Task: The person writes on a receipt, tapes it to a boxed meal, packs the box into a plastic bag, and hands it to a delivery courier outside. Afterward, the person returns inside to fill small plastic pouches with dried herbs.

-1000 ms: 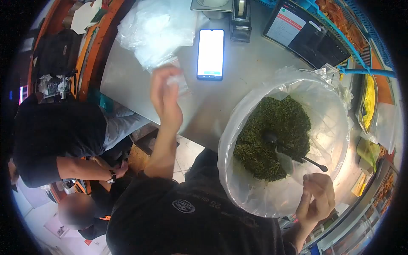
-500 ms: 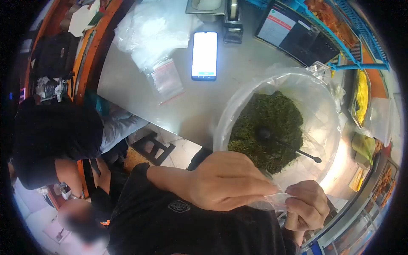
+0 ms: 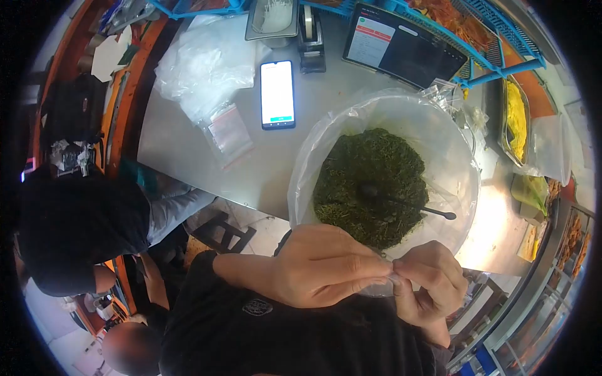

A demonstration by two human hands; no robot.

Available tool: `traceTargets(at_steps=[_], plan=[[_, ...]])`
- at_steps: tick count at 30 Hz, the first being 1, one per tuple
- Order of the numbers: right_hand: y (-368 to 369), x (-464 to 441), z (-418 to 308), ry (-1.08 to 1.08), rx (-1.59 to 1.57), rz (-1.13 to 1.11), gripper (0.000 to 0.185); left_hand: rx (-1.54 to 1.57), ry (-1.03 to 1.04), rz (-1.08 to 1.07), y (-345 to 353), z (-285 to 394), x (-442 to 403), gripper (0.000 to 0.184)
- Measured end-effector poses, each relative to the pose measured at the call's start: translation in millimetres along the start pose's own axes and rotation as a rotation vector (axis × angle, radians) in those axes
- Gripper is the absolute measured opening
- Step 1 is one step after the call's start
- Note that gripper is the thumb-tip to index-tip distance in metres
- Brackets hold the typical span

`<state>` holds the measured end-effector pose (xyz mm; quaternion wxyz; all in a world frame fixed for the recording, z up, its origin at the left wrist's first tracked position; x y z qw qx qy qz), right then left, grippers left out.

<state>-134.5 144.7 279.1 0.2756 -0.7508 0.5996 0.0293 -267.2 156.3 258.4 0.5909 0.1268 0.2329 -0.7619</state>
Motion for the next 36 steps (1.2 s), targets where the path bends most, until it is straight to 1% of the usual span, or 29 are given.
traceTargets(at_steps=[6,12,18,19,20,22,24,25,26,28,29,30,31,32,33,34,35,36], plan=[[2,0,-1,0.019,0.021,-0.021,0.014,-0.040,0.031,-0.002,3,3,0,0.023],[5,2,0,0.045,0.026,-0.025,0.012,-0.060,0.041,-0.028,7,9,2,0.021],[3,-1,-6,0.030,-0.001,-0.027,0.012,-0.030,0.038,0.097,-4,17,4,0.020],[-2,-1,-7,0.020,-0.006,-0.024,0.012,-0.013,0.004,0.134,-11,17,4,0.019],[-18,5,1,0.070,-0.018,0.055,0.009,0.004,-0.027,0.171,-22,16,5,0.018],[-53,14,6,0.058,-0.026,0.185,0.008,0.065,-0.094,0.235,-39,14,4,0.017],[-77,23,14,0.059,-0.186,0.278,0.014,0.142,-0.165,0.303,-53,13,4,0.015],[-67,17,5,0.029,-0.227,0.253,0.021,0.124,-0.145,0.263,-43,16,1,0.014],[-54,9,-5,-0.003,-0.293,0.287,0.024,0.136,-0.126,0.231,-29,21,0,0.014],[-29,6,-8,0.039,-0.252,0.033,0.024,0.145,-0.075,0.169,-5,31,-4,0.015],[-28,12,0,0.117,-0.249,-0.007,0.020,0.069,-0.039,0.138,-1,32,-6,0.018],[-36,15,4,0.132,-0.268,0.035,0.019,-0.083,-0.072,0.230,-17,28,-8,0.020],[-46,17,10,0.148,-0.287,0.078,0.018,-0.045,-0.196,0.425,-43,9,-2,0.022],[-57,19,16,0.169,-0.305,0.124,0.016,-0.366,-0.120,0.636,-79,-7,9,0.015],[-70,20,17,0.126,-0.343,0.173,0.017,-0.492,-0.260,0.759,-119,-38,22,0.010],[-85,19,20,0.109,-0.343,0.209,0.015,-0.781,-0.288,0.903,-154,-74,50,0.009],[-97,21,23,0.088,-0.321,0.223,0.012,-0.887,-0.337,1.017,-179,-111,78,0.009],[-108,20,26,0.068,-0.296,0.242,0.009,-1.048,-0.505,1.011,-195,-146,102,0.012]])
Point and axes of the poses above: each hand's wrist, its own x-axis away from the middle knuckle, its own y-axis out of the palm, z = x × y, the point moved 10 cm from there along -x, towards the middle knuckle, and after that the axes turned 10 degrees about -x, right-handed, at the moved point
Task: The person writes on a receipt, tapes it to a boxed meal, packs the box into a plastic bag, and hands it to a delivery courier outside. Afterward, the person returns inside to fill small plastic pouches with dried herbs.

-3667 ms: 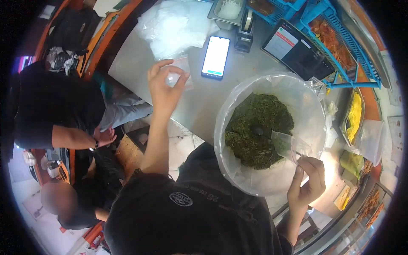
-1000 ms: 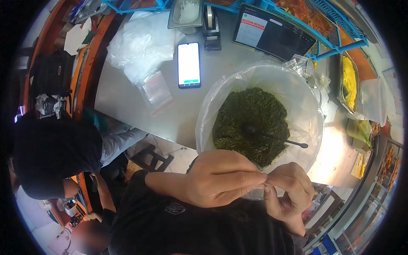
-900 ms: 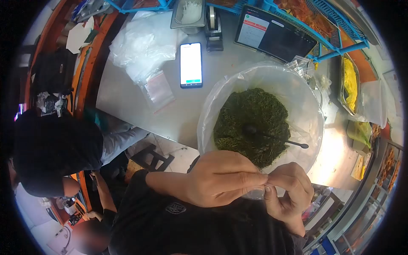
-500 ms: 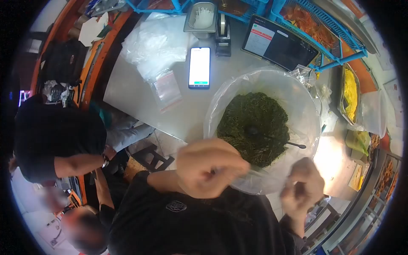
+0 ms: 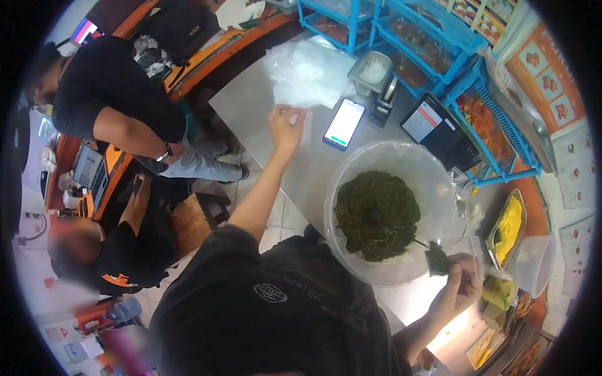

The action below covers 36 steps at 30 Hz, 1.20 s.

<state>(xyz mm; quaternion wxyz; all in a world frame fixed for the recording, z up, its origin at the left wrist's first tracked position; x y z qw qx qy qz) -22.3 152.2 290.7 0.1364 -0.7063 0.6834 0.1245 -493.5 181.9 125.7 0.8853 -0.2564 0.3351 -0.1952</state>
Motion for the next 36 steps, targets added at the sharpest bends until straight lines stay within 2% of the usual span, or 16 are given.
traceTargets(at_steps=[4,6,8,11,14,16,19,22,25,28,29,31,32,33,34,36], plan=[[-58,-9,18,0.025,0.103,0.121,0.008,-0.382,0.140,-0.164,52,-57,22,0.017],[-88,-12,37,0.062,0.208,0.114,0.008,-0.421,0.279,-0.116,63,-58,29,0.018],[-104,-14,55,0.115,0.195,0.208,0.009,-0.424,0.194,-0.117,56,-53,27,0.017],[-129,-14,75,0.108,0.239,0.302,0.013,-0.296,0.332,-0.010,67,-66,26,0.011],[-151,-24,107,0.166,0.295,0.326,0.017,-0.088,0.223,0.063,44,-46,17,0.012],[-154,-34,136,0.246,0.135,0.303,0.020,-0.013,0.218,0.157,24,-30,7,0.015],[-157,-34,181,0.476,-0.095,0.420,0.024,0.276,0.008,0.173,-2,-17,-6,0.018],[-182,-2,216,0.689,0.279,0.481,0.029,0.391,-0.118,0.086,-24,1,-12,0.023],[-196,9,229,0.534,0.360,0.407,0.026,0.547,-0.157,-0.148,-36,35,-9,0.029],[-171,5,213,0.475,0.382,0.326,0.029,0.736,-0.342,-0.150,-65,89,14,0.025],[-157,-4,198,0.450,0.409,0.286,0.033,0.780,-0.307,-0.204,-59,82,13,0.021],[-124,-22,159,0.220,0.279,0.205,0.033,0.804,-0.212,-0.355,-64,90,21,0.014],[-108,-26,138,0.200,0.214,0.175,0.026,0.783,-0.156,-0.457,-71,114,33,0.015],[-94,-30,110,0.040,0.103,0.210,0.019,0.770,-0.162,-0.487,-76,125,44,0.021],[-74,-31,78,0.051,0.065,0.193,0.017,0.712,-0.054,-0.598,-78,145,55,0.019],[-30,-27,39,-0.029,-0.087,0.042,0.024,1.000,0.069,-0.756,-98,210,81,0.013]])
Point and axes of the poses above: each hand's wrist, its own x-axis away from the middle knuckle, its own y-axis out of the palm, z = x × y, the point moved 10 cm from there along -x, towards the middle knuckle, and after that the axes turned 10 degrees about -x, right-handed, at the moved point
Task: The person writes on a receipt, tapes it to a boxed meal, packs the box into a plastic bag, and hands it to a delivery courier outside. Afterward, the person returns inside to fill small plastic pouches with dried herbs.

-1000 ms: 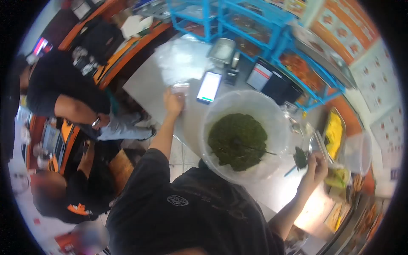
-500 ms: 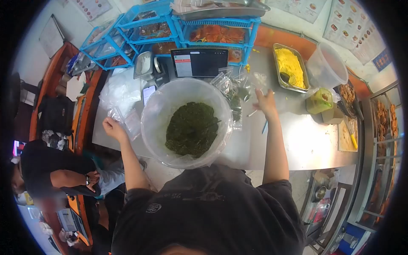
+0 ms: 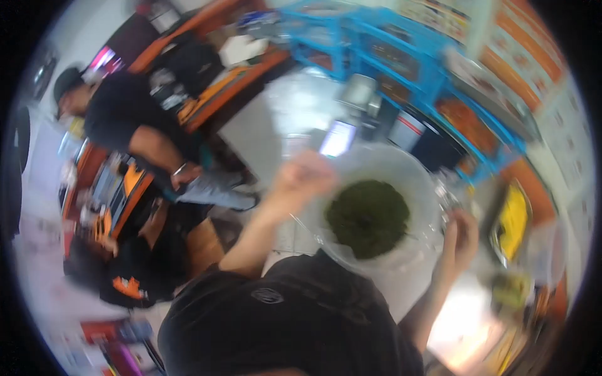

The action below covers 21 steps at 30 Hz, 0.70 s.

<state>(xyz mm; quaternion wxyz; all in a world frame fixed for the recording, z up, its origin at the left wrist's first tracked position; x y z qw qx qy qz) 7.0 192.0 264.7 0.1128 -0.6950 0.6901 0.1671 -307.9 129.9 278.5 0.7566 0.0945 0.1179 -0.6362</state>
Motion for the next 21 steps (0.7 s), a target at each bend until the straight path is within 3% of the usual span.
traceTargets(at_steps=[1,2,5,7,10,16,21], plan=[[31,6,-21,-0.015,0.013,-0.095,0.029,0.037,-0.071,-0.081,21,10,7,0.013],[68,12,-47,-0.069,-0.099,-0.322,0.035,-0.033,0.092,-0.055,34,17,11,0.013],[105,34,-47,0.093,-0.185,-0.489,0.020,-0.079,0.014,-0.148,62,33,21,0.012],[112,41,-40,0.137,-0.196,-0.478,0.013,-0.059,-0.101,-0.170,70,24,26,0.013],[117,44,-38,0.163,-0.239,-0.418,0.008,-0.055,0.118,-0.030,59,33,25,0.014],[114,39,-37,0.086,-0.217,-0.412,0.010,0.028,0.018,0.023,47,29,29,0.014],[135,58,-53,0.079,-0.163,-0.645,0.015,-0.022,0.117,0.146,27,65,64,0.013]])
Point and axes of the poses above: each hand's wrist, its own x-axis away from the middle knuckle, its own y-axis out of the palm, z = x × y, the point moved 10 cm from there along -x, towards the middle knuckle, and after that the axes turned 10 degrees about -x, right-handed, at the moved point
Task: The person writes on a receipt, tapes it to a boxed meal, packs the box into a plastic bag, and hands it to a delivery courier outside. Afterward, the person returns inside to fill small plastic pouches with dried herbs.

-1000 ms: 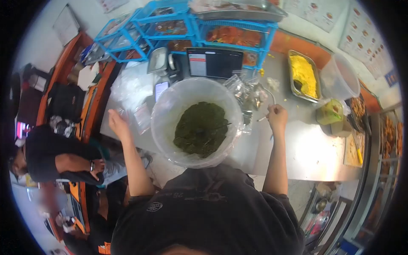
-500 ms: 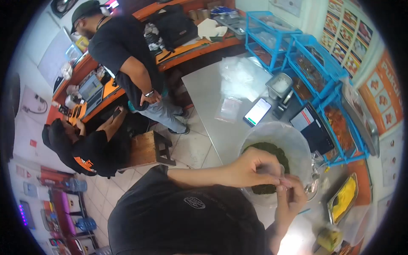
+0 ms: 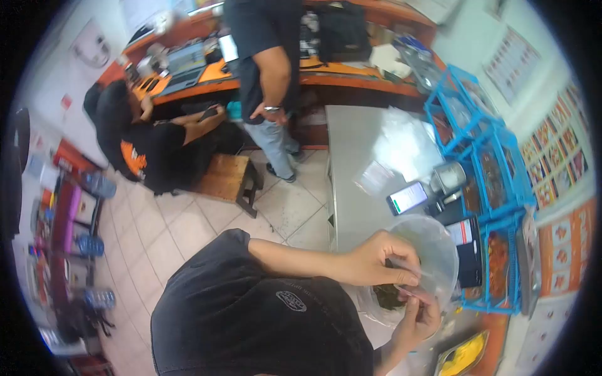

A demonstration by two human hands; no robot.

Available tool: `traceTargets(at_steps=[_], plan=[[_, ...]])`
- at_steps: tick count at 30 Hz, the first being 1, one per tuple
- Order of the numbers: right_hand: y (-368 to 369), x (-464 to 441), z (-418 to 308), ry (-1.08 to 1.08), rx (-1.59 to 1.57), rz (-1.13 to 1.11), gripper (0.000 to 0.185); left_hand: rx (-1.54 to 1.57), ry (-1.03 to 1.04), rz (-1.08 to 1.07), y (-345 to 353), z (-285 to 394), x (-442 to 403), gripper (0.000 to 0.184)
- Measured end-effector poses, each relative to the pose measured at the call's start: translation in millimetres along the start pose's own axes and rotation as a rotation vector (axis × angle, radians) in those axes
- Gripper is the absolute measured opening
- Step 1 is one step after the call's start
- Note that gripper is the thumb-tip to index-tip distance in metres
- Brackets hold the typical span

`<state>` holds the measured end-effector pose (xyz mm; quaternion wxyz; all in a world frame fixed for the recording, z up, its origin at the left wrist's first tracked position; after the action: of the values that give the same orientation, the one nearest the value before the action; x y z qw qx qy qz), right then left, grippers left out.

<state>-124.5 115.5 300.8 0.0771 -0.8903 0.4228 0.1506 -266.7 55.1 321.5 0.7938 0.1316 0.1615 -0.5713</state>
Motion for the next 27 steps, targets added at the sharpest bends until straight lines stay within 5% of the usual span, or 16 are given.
traceTargets(at_steps=[4,10,13,16,19,23,27], plan=[[17,5,6,-0.003,-0.158,-0.097,0.017,0.069,0.035,0.188,-17,10,39,0.014],[60,27,3,0.079,-0.126,-0.288,0.009,-0.855,0.272,0.714,-61,84,113,0.018],[101,53,3,0.163,-0.087,-0.398,0.007,-0.614,0.070,0.272,-51,65,125,0.030],[145,85,9,0.209,0.042,-0.489,0.011,-0.735,-0.074,0.067,-52,46,161,0.041],[193,115,15,0.098,0.130,-0.560,0.010,-0.731,-0.153,-0.004,-77,46,210,0.045],[278,166,17,0.341,0.145,-0.579,0.006,-0.668,-0.217,-0.088,-129,38,287,0.039],[360,208,7,0.411,0.070,-0.651,0.005,-0.563,-0.071,-0.072,-191,72,359,0.032]])
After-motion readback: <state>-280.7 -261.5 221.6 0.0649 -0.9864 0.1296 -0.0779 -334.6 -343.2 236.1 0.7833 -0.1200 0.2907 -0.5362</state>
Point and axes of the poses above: each hand's wrist, its own x-axis away from the middle knuckle, its own y-axis out of the palm, z = x × y, the point moved 10 cm from there along -x, towards the middle knuckle, and after that the axes turned 10 degrees about -x, right-handed, at the moved point
